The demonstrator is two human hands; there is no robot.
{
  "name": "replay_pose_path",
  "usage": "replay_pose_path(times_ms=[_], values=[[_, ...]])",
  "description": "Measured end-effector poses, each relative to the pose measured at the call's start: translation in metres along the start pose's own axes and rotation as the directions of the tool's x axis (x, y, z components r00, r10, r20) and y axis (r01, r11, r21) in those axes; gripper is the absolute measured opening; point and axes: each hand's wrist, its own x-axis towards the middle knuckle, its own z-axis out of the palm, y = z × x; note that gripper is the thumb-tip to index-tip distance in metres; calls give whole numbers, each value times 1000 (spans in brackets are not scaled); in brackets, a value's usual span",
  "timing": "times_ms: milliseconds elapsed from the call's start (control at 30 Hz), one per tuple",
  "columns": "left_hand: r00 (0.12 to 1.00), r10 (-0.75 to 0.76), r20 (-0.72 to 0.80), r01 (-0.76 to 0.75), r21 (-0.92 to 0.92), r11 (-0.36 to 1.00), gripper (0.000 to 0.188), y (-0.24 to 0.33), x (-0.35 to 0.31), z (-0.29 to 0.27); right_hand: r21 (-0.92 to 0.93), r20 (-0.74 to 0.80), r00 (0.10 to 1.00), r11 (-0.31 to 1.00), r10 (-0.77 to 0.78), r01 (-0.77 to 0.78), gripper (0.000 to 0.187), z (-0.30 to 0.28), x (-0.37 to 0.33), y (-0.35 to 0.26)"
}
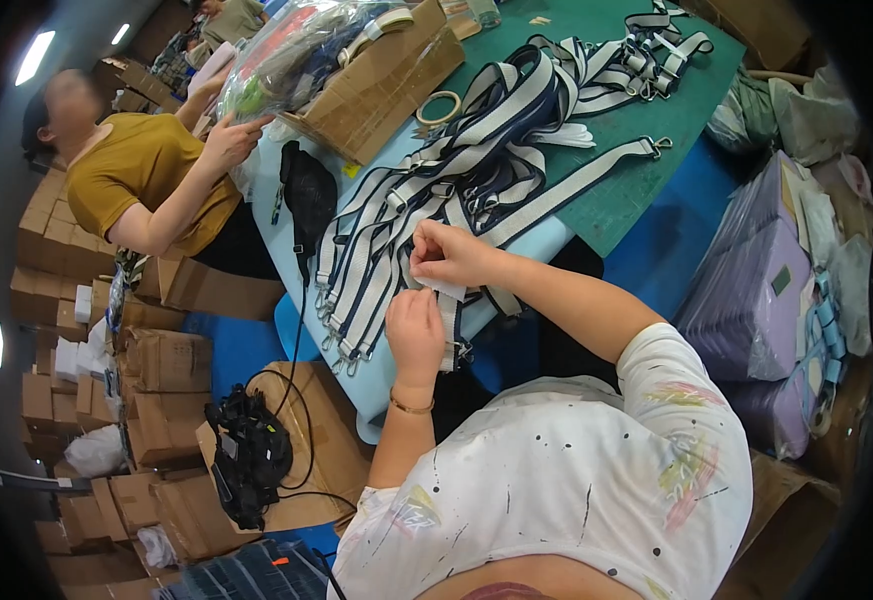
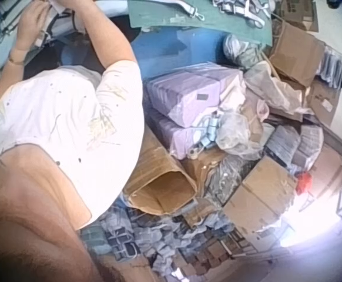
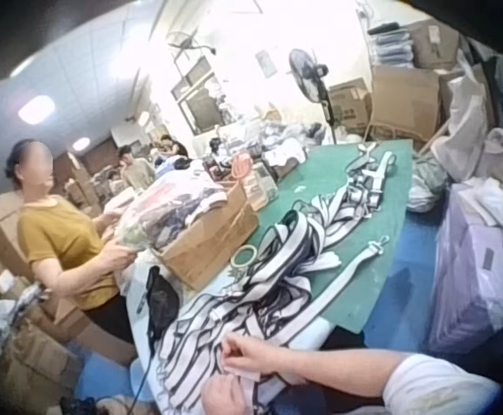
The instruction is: Assembling metal buckles and clips onto striped fabric straps.
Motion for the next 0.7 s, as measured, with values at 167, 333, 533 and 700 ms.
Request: replay_pose_path(times_ms=[167, 333, 533, 700], values=[[770, -491, 407, 474, -880, 14, 19, -5, -1, 8, 111, 142, 988, 993, -57, 41, 26, -9, 7, -9], [795, -441, 417, 491, -869, 62, 16, -24, -2, 21, -78, 242, 970, 996, -25, 45, 27, -7, 11, -37], [773, -382, 507, 555, -832, 19, 18, -24, 8, 10, -250, 117, 991, 964, -61, 89, 22, 1, 14, -33], [904, -346, 251, 414, -717, 561, 19, -14, 0, 0, -110, -8, 995, 989, -100, 99, 23, 0, 10, -23]])
